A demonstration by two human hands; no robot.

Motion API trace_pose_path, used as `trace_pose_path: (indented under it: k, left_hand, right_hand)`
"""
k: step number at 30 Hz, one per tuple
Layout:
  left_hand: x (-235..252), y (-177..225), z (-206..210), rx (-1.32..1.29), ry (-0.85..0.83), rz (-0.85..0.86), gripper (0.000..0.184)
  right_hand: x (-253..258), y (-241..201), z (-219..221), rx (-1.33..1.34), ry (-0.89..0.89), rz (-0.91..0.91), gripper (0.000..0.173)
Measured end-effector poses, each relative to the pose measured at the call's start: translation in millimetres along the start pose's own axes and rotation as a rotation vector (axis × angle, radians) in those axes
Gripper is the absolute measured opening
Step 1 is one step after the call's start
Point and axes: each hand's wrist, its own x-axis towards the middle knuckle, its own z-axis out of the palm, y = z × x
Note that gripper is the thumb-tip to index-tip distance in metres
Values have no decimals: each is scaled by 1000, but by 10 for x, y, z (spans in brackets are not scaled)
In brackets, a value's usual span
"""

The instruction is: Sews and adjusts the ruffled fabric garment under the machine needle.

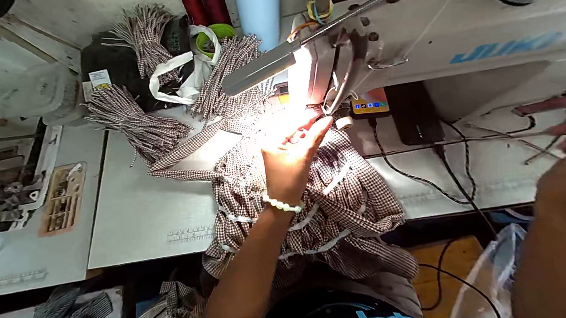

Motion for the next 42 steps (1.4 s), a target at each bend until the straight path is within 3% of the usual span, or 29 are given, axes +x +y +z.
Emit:
trace_pose_path:
  k: [2,5,8,12,15,18,20,22,24,28,31,34,37,39,42]
  left_hand:
    - [36,-13,82,54,40,8,2]
    - [-36,49,85,143,26,-60,4]
    - [-312,87,-57,351,-114,-38,2]
    - [-645,-8,-224,530,-176,189,6]
    - [-619,94,-226,681,-120,511,8]
    - [-408,303,-129,806,-387,823,16]
    - [-271,324,-39,837,-575,900,19]
    - [-222,236,-26,782,-671,845,19]
    - [-246,73,-107,729,-662,667,16]
    - [-274,-288,-349,789,-384,318,10]
    - [-277,-308,-347,879,-210,381,8]
    - [-280,-281,-310,960,-166,492,9]
    - [-260,-283,-299,984,-149,514,10]
    - [-218,-260,-294,971,-150,408,12]
    - [-53,-186,-306,902,-223,23,21]
  right_hand:
    - [-106,-360,218,50,-116,-55,35]
    - [-321,-678,613,194,-327,-113,25]
    - [-428,-941,972,378,-517,33,27]
    - [-466,-1147,1128,564,-595,297,22]
    - [-573,-1067,1004,491,-551,170,20]
    - [-701,-870,805,353,-566,18,23]
    - [-745,-746,648,299,-615,-17,25]
    - [-720,-603,512,281,-676,-13,29]
    - [-668,-528,462,130,-681,-40,30]
    - [-530,-676,634,-295,-694,-70,34]
    - [-471,-862,921,-335,-748,-137,29]
    - [-459,-1014,1223,-395,-773,-226,20]
    - [-426,-1064,1399,-382,-814,-183,13]
    - [-363,-1057,1419,-350,-884,-57,15]
    - [-268,-880,1462,-228,-791,71,15]
